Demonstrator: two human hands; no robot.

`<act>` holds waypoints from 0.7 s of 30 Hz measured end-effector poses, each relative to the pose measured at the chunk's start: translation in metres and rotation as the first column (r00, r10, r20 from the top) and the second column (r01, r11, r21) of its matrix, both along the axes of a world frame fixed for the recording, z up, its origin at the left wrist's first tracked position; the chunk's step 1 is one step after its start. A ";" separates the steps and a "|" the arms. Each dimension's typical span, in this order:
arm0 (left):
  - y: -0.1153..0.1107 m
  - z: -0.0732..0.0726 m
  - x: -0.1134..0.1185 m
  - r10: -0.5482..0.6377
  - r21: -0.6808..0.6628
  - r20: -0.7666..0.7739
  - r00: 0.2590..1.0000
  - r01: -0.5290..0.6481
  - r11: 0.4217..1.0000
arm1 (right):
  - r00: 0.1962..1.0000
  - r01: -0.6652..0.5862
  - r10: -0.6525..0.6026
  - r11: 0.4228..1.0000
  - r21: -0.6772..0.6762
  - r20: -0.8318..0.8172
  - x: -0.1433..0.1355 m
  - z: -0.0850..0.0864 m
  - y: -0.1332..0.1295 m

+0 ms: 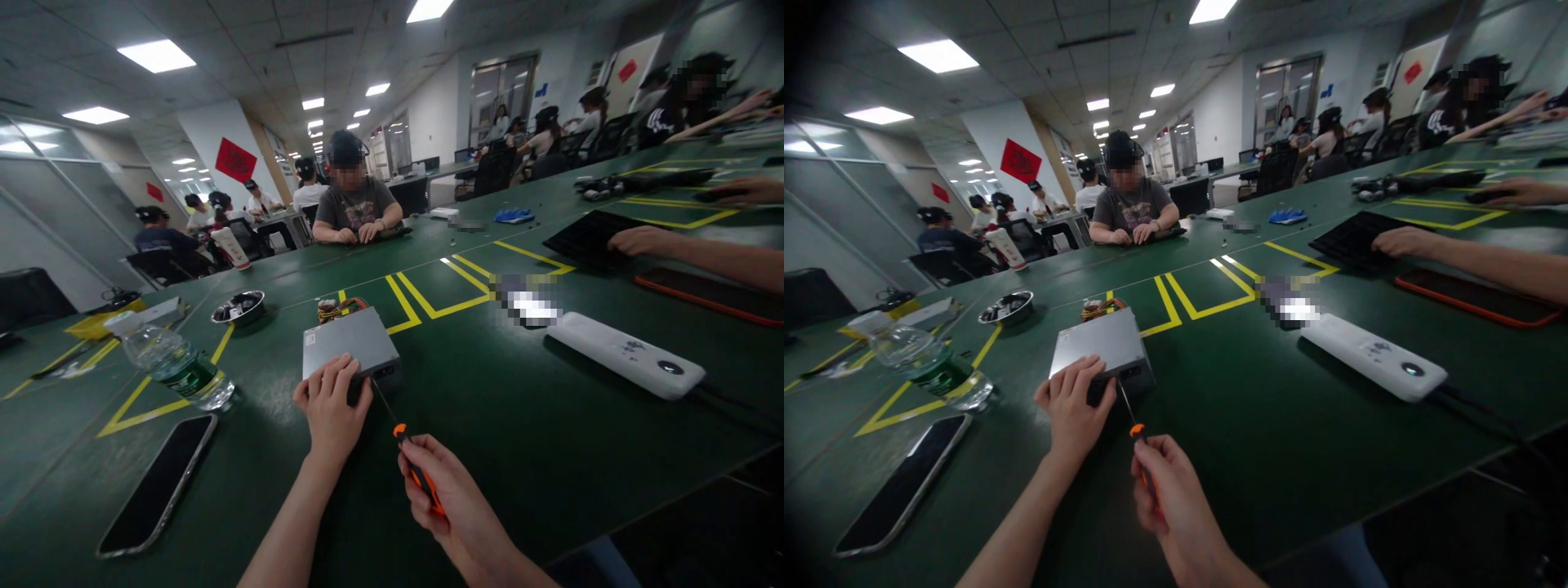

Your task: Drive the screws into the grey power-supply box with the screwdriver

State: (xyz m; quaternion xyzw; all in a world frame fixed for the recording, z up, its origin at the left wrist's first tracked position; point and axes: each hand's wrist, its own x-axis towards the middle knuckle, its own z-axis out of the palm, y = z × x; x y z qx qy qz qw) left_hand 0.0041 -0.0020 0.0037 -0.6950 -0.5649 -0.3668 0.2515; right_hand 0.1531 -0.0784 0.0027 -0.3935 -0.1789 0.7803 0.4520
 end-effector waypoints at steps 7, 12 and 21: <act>0.000 -0.001 0.000 0.009 -0.009 0.000 1.000 -0.009 1.000 | 0.996 0.089 -0.089 0.996 -0.006 -0.021 0.002 -0.002 0.002; -0.001 0.000 0.000 -0.016 -0.013 0.007 1.000 0.017 1.000 | 0.998 0.045 -0.047 0.997 -0.067 -0.029 0.000 -0.001 0.000; -0.010 -0.002 0.002 -0.196 -0.054 -0.166 0.966 0.190 0.980 | 0.976 0.056 -0.090 0.983 -0.173 -0.198 -0.014 0.010 -0.002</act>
